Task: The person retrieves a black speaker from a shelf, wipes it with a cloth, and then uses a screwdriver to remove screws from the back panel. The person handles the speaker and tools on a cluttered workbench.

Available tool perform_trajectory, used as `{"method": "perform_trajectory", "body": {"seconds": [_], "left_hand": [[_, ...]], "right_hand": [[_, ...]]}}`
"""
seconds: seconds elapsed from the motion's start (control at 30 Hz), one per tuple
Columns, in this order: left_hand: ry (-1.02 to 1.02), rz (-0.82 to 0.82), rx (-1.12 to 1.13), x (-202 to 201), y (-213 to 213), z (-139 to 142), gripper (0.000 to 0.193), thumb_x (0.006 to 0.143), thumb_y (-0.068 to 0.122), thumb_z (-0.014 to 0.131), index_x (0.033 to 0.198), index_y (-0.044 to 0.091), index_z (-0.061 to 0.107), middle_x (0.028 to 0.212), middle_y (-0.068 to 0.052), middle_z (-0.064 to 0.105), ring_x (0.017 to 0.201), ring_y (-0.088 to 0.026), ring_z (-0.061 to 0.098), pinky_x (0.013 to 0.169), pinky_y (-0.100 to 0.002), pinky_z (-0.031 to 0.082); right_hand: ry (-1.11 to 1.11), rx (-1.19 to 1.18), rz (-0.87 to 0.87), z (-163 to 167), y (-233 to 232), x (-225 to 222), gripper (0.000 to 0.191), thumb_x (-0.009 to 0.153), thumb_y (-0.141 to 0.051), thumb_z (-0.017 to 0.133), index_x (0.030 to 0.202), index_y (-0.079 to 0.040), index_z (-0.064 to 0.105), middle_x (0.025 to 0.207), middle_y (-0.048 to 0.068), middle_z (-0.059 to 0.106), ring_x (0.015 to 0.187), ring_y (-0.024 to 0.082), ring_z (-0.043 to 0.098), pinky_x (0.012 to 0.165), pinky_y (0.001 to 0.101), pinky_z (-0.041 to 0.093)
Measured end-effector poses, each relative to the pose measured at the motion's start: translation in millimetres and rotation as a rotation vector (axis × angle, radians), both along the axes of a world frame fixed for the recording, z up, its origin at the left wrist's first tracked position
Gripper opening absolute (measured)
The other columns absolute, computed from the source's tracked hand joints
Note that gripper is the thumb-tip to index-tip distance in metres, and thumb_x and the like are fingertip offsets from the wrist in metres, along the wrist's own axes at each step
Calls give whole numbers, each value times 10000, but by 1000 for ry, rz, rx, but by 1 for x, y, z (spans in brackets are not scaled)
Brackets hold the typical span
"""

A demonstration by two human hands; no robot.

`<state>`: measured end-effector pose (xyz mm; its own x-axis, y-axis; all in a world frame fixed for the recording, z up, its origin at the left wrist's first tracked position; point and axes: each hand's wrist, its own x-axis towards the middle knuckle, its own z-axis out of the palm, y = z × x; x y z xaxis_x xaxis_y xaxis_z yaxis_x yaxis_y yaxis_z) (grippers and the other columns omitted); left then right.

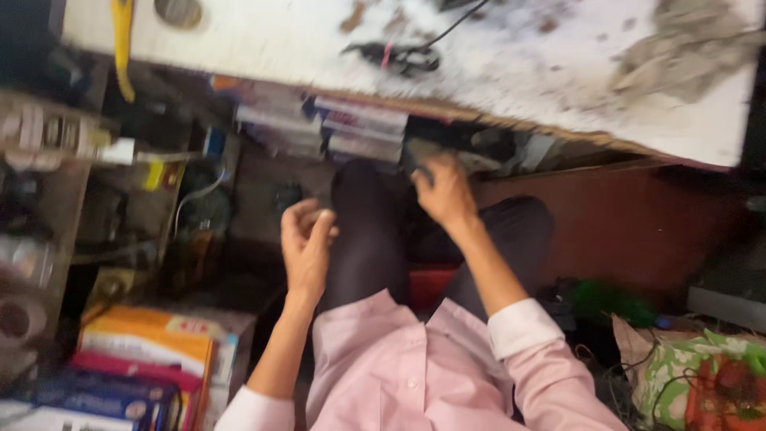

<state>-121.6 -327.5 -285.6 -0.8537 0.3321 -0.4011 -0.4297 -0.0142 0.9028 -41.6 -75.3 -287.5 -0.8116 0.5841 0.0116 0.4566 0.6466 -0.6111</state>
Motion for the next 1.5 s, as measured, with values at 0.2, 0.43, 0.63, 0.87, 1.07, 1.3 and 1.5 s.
{"method": "perform_trajectory", "body": {"seconds": [0.2, 0.43, 0.63, 0.87, 1.07, 1.3, 1.5], "left_hand": [[-27, 11, 55, 18, 7, -9, 368, 955, 147, 696, 1258, 28, 526, 1005, -39, 634, 762, -82, 607, 656, -218, 482], [-211, -91, -24, 42, -3, -12, 382, 931, 153, 693, 1258, 26, 543, 1007, -46, 667, 747, -76, 622, 641, -215, 483], [-489, -159, 172, 35, 19, -23, 468, 944, 191, 691, 1332, -12, 524, 1102, -153, 688, 819, -175, 663, 696, -289, 527], [-823, -84, 669, -1, 86, -37, 753, 843, 544, 675, 1437, 181, 389, 1323, -111, 590, 1215, -305, 565, 1021, -529, 487], [-772, -15, 988, 1, 105, -68, 689, 846, 646, 700, 1281, 126, 577, 1233, -56, 614, 1198, -244, 574, 1068, -472, 457], [-819, -27, 888, 5, 104, -91, 403, 891, 401, 808, 1156, 147, 643, 1090, -13, 632, 1073, -209, 582, 1027, -405, 472], [-842, 6, 881, 1, 107, -79, 484, 845, 258, 813, 1241, 153, 556, 1220, -55, 632, 1225, -308, 575, 1115, -518, 420]], "right_hand": [[210, 264, 150, -28, 24, -67, 457, 982, -183, 657, 1363, 66, 608, 1369, 302, 571, 1280, 492, 525, 1090, 539, 426], [-179, 198, 44, -26, 29, -145, 429, 958, -379, 634, 1248, -63, 661, 1270, 244, 643, 1203, 463, 568, 1015, 549, 426], [-94, 28, 42, -6, 17, -135, 362, 931, -288, 686, 1236, -94, 689, 1278, 266, 632, 1220, 455, 567, 1030, 529, 443], [217, 49, 86, 15, -33, -83, 374, 840, -38, 705, 1178, 55, 572, 1233, 324, 535, 1137, 508, 533, 971, 536, 445], [206, -89, 88, 17, -57, -47, 224, 865, 26, 651, 1078, 41, 582, 1149, 255, 559, 1098, 462, 570, 948, 499, 482], [109, -58, 127, 11, -63, -27, 244, 928, -30, 668, 1158, 41, 630, 1202, 222, 588, 1109, 435, 608, 955, 455, 496], [108, 230, 139, 32, -25, -22, 386, 936, -129, 775, 1297, -69, 650, 1365, 195, 578, 1338, 376, 537, 1152, 483, 457]]}}
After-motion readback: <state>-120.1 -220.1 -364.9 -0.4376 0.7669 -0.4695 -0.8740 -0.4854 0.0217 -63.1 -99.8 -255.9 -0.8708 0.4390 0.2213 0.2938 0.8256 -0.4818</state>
